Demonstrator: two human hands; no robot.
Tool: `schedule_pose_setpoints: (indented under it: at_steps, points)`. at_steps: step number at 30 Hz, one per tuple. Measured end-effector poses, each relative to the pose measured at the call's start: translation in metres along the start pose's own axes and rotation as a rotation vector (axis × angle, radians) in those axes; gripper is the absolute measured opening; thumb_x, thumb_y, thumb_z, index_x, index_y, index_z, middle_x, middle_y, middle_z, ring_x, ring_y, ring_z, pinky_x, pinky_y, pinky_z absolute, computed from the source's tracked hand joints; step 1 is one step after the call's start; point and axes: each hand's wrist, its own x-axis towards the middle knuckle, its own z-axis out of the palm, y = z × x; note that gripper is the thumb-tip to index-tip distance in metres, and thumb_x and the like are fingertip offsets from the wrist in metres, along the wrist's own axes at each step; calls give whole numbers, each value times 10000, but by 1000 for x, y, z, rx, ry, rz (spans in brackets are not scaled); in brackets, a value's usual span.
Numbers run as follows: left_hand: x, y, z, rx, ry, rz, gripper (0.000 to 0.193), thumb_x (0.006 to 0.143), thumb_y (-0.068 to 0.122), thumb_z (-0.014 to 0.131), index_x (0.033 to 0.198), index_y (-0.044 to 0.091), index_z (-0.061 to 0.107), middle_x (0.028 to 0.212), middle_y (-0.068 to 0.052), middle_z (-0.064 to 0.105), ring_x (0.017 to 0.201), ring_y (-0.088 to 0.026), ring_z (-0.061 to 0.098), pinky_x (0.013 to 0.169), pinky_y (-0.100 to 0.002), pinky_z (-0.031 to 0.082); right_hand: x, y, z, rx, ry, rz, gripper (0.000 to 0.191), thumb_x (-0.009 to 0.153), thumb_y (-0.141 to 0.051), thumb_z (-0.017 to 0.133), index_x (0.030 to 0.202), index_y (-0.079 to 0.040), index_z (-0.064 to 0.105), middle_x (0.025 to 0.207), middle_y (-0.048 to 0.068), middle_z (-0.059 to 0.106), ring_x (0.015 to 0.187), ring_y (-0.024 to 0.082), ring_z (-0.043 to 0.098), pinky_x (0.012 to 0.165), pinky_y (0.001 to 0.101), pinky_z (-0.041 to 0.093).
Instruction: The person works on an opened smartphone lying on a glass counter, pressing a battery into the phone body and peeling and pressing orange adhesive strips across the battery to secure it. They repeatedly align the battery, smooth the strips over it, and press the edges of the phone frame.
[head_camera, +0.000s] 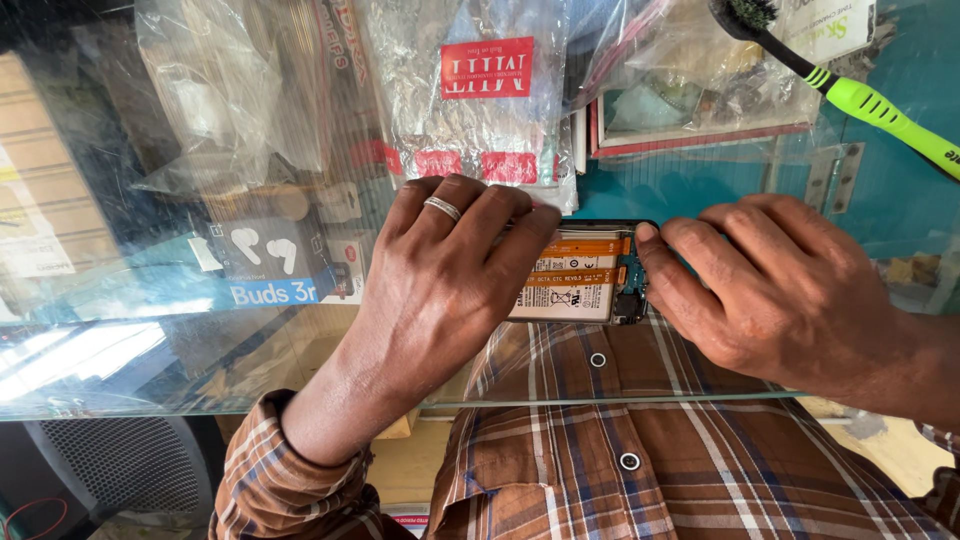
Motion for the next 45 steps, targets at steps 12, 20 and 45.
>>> schedule_pose_setpoints:
  at_steps: [12, 20, 45]
  points:
    - [4, 6, 3, -29, -27, -45, 216, 927, 144, 664, 1133, 83, 690, 1055, -47, 612, 1012, -243, 608, 900, -417, 481, 0, 0, 1, -16, 0, -9, 138, 932, -150, 738, 992, -27, 752, 876, 46, 632, 777, 188, 627, 677, 327, 527]
    - [-11, 32, 9, 198, -17, -25, 458, 959, 196, 682, 1389, 43, 644, 1325, -146, 608, 1185, -299, 600, 1014, -449, 514, 2, -2, -3, -4, 1, 17, 189, 896, -148, 738, 1030, -16, 754, 917, 55, 648, 805, 200, 637, 709, 338, 541]
    - [-25, 78, 47, 285, -42, -134, 503, 1074, 335, 611, 1449, 1, 631, 1442, -172, 539, 1349, -310, 521, 1091, -428, 489, 1, 7, 0, 203, 74, 98, 283, 849, -205, 806, 1058, -17, 771, 920, 61, 668, 796, 222, 644, 717, 381, 570]
